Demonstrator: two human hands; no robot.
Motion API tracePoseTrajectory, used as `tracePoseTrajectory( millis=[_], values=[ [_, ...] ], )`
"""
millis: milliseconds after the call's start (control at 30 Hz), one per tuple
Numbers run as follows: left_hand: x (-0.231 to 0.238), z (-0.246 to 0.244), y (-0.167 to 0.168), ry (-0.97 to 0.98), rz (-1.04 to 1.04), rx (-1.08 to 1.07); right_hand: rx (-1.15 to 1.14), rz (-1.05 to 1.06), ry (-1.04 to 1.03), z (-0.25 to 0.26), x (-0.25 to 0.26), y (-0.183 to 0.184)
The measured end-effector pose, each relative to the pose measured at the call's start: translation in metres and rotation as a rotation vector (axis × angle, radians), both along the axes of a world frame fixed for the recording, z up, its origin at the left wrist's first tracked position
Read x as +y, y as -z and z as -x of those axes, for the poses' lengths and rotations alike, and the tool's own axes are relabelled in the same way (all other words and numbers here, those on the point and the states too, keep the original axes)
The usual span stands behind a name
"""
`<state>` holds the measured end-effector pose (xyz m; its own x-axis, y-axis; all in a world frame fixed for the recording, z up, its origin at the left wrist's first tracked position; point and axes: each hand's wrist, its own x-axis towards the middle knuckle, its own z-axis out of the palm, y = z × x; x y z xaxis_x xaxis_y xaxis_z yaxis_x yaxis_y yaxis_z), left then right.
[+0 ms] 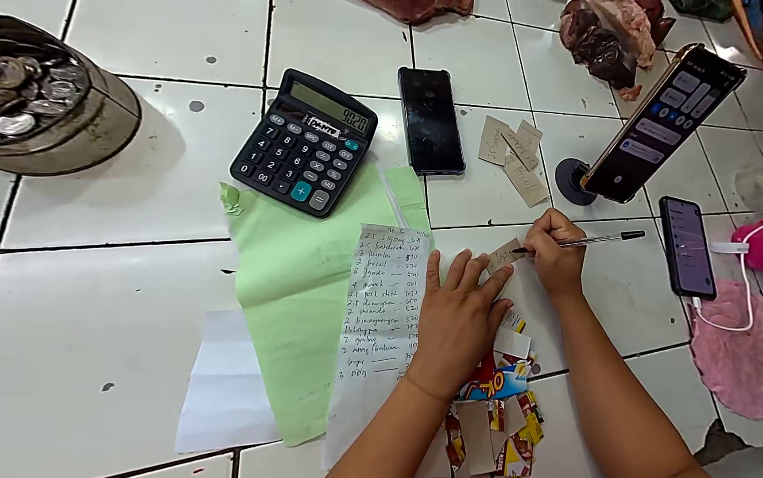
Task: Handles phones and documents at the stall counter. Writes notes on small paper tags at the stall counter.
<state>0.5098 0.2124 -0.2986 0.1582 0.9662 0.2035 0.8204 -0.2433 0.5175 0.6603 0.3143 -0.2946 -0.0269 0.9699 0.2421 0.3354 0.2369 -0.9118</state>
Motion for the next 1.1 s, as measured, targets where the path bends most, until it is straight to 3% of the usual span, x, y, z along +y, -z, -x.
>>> tracePoseTrajectory(
  millis=[400, 633, 833, 1100],
  values=[
    [0.002, 0.001, -0.002, 0.010, 0.040, -0.001, 0.055, 0.025, -0.066, -0.006, 0.005, 0.000],
    [0.002, 0.012, -0.008, 0.143, 0.184, -0.025, -0.247, 0.080, -0.151, -0.005, 0.002, -0.006],
    [0.005, 0.016, -0.013, 0.236, 0.262, -0.055, -0.283, -0.023, -0.185, -0.009, 0.008, -0.002],
    [0.009, 0.012, -0.008, 0.188, 0.146, -0.148, -0.109, -0.221, -0.138, -0.012, 0.001, -0.010]
  ],
)
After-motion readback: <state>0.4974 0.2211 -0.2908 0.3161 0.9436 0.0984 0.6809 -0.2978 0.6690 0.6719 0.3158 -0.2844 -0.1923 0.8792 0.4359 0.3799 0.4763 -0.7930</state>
